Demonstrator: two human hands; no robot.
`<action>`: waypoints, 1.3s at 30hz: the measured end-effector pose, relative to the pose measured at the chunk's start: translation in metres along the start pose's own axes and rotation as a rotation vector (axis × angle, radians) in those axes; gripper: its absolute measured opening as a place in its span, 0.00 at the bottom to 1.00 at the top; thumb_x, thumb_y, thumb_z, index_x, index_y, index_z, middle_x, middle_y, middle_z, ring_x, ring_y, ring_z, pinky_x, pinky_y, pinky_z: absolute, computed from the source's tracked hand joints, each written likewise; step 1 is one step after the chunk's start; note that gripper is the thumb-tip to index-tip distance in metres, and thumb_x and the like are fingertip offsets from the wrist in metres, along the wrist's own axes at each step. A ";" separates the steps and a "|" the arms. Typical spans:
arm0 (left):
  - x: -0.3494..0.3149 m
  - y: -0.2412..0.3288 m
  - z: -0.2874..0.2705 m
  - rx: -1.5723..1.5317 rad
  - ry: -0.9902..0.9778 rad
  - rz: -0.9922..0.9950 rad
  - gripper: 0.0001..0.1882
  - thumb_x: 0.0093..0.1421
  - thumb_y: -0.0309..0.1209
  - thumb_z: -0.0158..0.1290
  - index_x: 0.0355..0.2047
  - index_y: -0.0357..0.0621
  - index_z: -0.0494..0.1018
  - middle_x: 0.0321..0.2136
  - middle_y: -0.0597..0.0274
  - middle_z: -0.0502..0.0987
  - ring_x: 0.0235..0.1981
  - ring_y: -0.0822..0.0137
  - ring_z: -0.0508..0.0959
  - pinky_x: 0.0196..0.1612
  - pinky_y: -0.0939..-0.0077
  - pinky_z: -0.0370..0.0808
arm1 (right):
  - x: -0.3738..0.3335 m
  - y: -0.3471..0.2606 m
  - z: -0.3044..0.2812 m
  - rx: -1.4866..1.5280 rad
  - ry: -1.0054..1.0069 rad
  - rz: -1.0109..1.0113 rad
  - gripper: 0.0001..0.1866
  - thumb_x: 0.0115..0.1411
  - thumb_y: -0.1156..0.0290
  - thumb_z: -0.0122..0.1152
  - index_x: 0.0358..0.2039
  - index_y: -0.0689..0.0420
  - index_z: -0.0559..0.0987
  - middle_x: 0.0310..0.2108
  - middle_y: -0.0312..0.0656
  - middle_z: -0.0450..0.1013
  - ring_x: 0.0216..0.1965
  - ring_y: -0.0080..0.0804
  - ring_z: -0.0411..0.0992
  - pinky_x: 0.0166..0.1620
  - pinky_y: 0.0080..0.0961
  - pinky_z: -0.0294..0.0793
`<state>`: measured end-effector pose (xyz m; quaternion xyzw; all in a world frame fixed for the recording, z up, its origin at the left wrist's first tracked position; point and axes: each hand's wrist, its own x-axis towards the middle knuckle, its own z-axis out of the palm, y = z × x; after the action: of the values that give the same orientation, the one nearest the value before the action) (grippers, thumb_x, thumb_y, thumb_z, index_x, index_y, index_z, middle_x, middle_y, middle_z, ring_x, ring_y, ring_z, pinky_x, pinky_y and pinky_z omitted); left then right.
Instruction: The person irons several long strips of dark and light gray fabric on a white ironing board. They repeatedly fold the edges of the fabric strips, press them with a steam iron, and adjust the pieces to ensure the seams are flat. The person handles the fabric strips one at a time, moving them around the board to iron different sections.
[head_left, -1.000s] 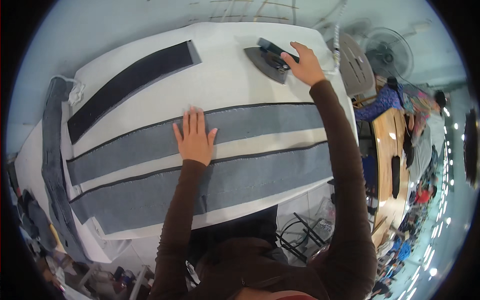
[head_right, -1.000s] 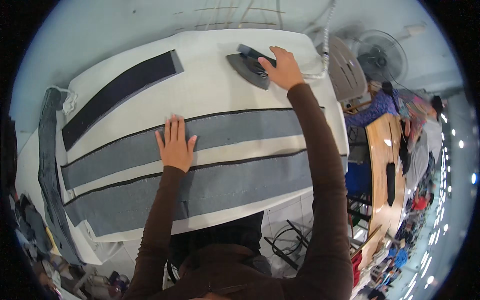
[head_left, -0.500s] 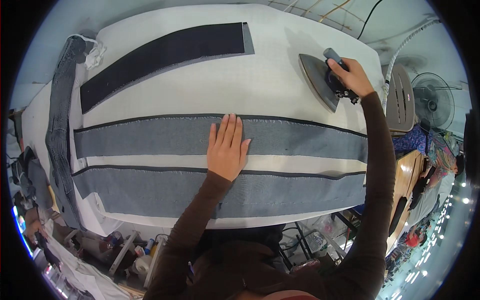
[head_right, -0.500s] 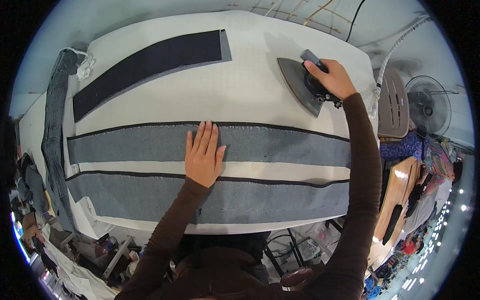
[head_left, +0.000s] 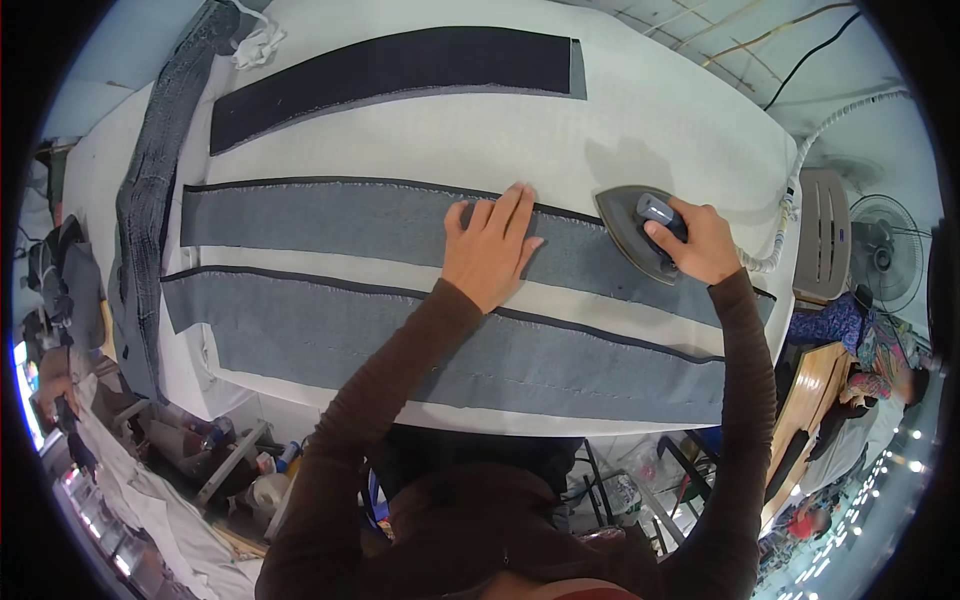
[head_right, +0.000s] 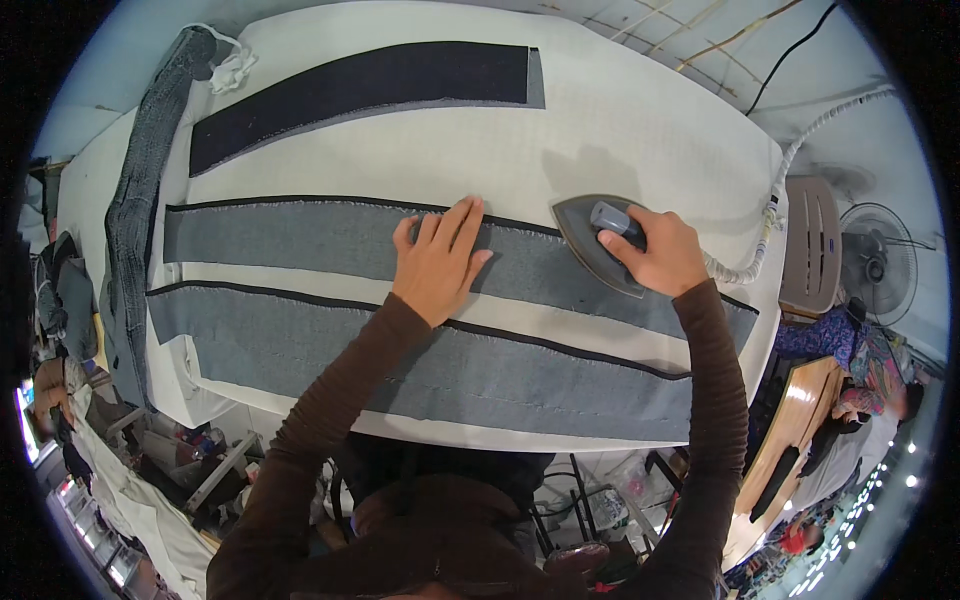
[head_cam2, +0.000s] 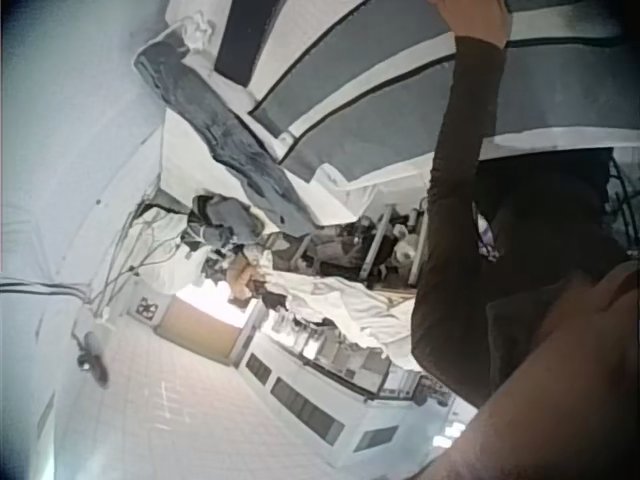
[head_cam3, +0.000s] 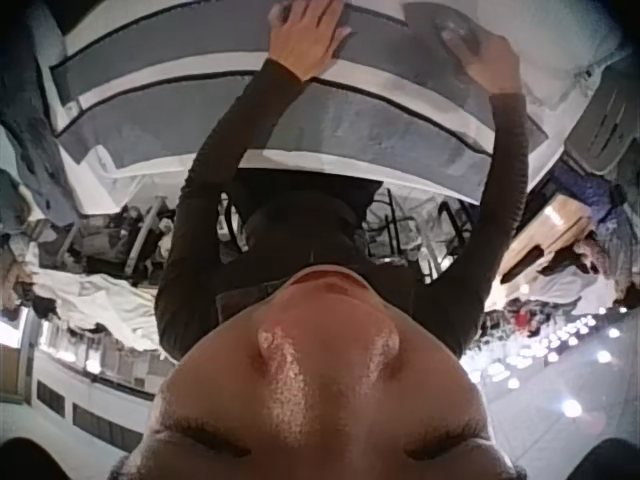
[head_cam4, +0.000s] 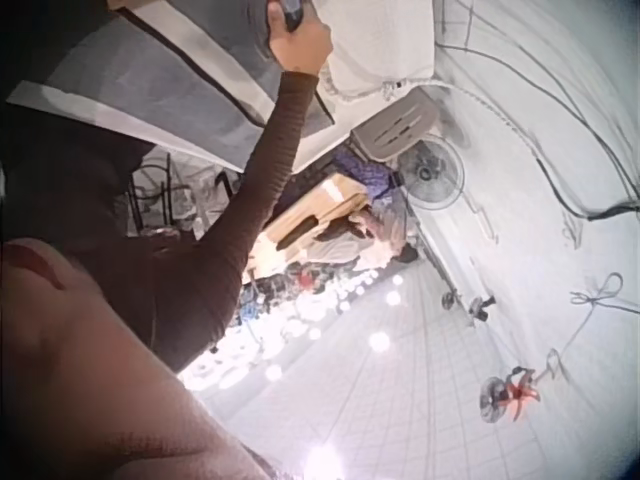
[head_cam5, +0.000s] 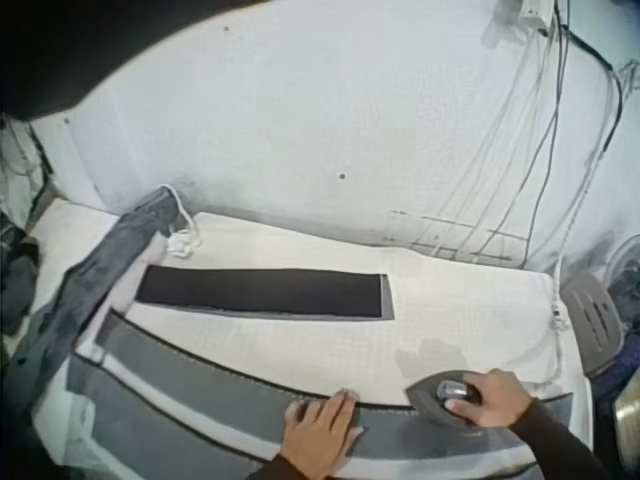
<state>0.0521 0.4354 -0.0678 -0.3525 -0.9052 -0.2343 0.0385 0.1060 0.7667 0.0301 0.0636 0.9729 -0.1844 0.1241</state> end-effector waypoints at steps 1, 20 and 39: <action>-0.001 -0.003 0.000 0.046 -0.016 0.012 0.30 0.72 0.44 0.56 0.69 0.42 0.71 0.62 0.61 0.76 0.61 0.61 0.73 0.68 0.43 0.57 | -0.001 -0.002 0.002 -0.013 0.005 -0.020 0.28 0.64 0.40 0.68 0.38 0.58 0.86 0.24 0.54 0.80 0.30 0.58 0.81 0.36 0.46 0.79; -0.036 -0.086 -0.032 0.260 0.009 0.061 0.33 0.71 0.52 0.54 0.71 0.53 0.71 0.71 0.62 0.71 0.74 0.64 0.66 0.74 0.43 0.51 | 0.034 -0.090 0.026 -0.097 -0.066 -0.098 0.32 0.64 0.34 0.65 0.33 0.57 0.87 0.23 0.50 0.80 0.29 0.55 0.81 0.36 0.46 0.79; -0.068 -0.159 -0.073 0.272 -0.032 -0.081 0.45 0.70 0.69 0.41 0.74 0.50 0.67 0.72 0.58 0.68 0.77 0.63 0.61 0.76 0.40 0.43 | 0.080 -0.174 0.045 -0.101 -0.084 -0.169 0.31 0.63 0.37 0.68 0.34 0.59 0.87 0.23 0.53 0.80 0.29 0.58 0.81 0.35 0.48 0.79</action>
<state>-0.0084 0.2581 -0.0821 -0.3108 -0.9426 -0.1055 0.0621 0.0097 0.5955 0.0282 -0.0330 0.9768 -0.1474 0.1520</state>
